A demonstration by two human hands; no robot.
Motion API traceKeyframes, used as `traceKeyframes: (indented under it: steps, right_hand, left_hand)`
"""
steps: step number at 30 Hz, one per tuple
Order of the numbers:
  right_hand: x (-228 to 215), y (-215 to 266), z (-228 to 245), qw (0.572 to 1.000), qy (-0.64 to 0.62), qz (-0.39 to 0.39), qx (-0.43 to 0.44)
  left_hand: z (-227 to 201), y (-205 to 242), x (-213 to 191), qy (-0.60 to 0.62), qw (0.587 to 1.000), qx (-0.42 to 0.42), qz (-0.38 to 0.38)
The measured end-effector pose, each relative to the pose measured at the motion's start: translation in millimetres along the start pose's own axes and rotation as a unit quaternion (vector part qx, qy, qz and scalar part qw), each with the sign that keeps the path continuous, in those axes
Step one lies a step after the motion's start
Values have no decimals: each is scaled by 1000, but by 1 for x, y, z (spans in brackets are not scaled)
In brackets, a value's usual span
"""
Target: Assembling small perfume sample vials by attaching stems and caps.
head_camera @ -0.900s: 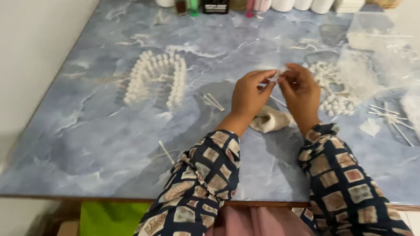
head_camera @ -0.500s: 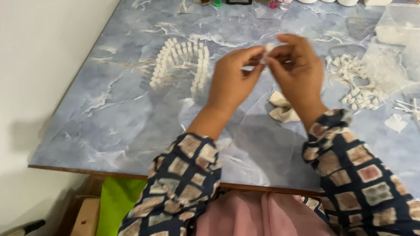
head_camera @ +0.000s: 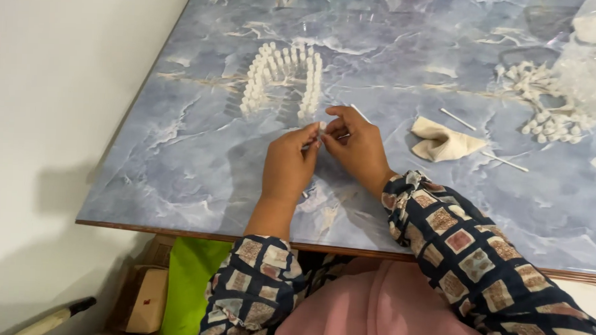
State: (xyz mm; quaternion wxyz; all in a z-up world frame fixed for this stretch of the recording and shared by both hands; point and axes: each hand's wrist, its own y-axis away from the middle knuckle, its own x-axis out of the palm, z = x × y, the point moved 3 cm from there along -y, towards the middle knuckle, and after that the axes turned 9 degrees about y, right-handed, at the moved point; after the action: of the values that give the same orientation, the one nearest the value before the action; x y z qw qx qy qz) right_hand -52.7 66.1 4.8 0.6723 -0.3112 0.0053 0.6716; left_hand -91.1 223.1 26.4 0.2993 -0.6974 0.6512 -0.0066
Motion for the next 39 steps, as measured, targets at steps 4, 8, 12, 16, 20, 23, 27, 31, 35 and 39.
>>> traceKeyframes:
  steps: [4,8,12,16,20,23,27,31,35,39]
  right_hand:
    - [6,0,2,1000,27,8,6]
    - [11,-4,-4,997,68,26,17]
    - [14,-9,3,991,121,46,26]
    - [18,-14,-4,990,123,42,44]
    - [19,-17,-3,988,144,53,36]
    - [20,-20,-2,987,149,51,31]
    - [21,-24,-2,987,150,42,36]
    - [23,-28,-8,987,148,42,40]
    - [25,-30,-11,986,157,42,40]
    - [25,-30,-10,986,152,47,55]
  left_hand:
    - [11,-1,2,-46,999,-9,24]
    - [20,-2,3,-104,993,-40,48]
    - [21,-4,-2,-147,986,-59,51]
    - [12,-5,-16,-178,979,-92,44]
    - [-1,-8,-23,-211,971,-109,35]
    - [4,-11,-18,-224,967,-109,53]
    - [11,-14,-10,-224,966,-109,74]
    - [13,-16,-7,-223,967,-101,78]
    - [19,-15,-4,-227,966,-97,80]
    - [24,-15,-2,-229,968,-74,76]
